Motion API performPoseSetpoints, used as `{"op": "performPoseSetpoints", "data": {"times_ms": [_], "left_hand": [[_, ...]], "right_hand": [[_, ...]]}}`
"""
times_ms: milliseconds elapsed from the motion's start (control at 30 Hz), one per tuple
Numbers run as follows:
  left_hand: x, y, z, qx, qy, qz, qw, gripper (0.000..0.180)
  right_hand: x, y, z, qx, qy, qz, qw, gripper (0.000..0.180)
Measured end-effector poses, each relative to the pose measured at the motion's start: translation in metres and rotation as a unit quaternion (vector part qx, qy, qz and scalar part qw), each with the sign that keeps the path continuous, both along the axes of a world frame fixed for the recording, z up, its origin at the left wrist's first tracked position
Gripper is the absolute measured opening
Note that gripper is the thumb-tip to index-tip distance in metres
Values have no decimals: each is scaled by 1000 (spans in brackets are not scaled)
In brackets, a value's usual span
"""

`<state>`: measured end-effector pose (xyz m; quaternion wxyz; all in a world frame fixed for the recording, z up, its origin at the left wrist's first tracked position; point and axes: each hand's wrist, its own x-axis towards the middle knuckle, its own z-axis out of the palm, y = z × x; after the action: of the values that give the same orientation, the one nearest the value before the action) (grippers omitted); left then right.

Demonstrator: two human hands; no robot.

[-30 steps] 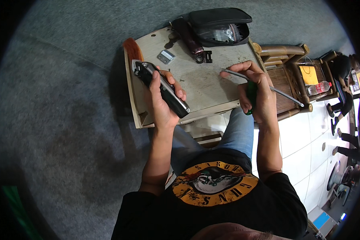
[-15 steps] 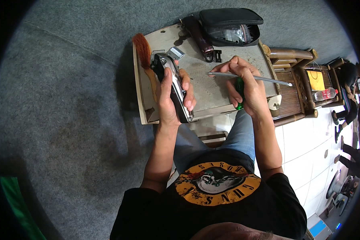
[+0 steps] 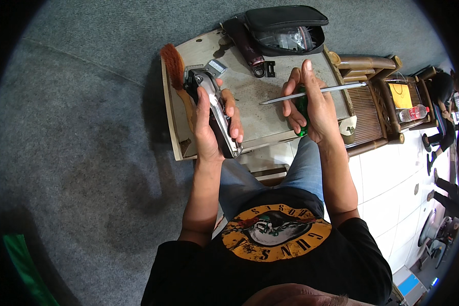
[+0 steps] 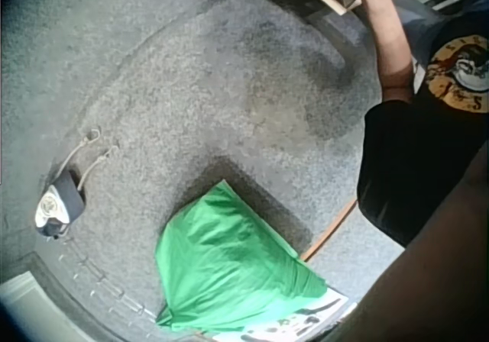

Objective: The person uses a screwdriver to remove screws from a hair clipper and then pulls the plastic casing apart to reveal the internal circuit board.

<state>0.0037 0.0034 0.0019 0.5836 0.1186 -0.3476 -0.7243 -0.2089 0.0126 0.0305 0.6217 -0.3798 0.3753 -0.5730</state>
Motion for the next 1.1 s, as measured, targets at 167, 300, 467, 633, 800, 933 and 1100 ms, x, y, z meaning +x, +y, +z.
{"op": "performPoseSetpoints", "data": {"times_ms": [167,300,467,633,800,933,1100], "left_hand": [[-5,3,7,17,-44,38,998,61],[-11,6,13,53,-35,60,996,65],[-7,7,13,27,-80,39,996,70],[-5,5,12,36,-84,28,995,70],[-5,5,13,28,-104,35,994,69],[-6,6,11,28,-105,34,993,68],[-5,6,12,37,-97,32,994,67]], "right_hand": [[-1,3,0,-5,17,23,1000,53],[-4,3,-2,-8,6,29,1000,36],[-6,1,0,-4,27,42,999,27],[-3,3,10,-2,14,26,1000,35],[-4,2,5,-16,-1,40,999,33],[-6,1,-2,-15,-18,43,999,35],[-8,2,-5,3,-17,42,999,43]]}}
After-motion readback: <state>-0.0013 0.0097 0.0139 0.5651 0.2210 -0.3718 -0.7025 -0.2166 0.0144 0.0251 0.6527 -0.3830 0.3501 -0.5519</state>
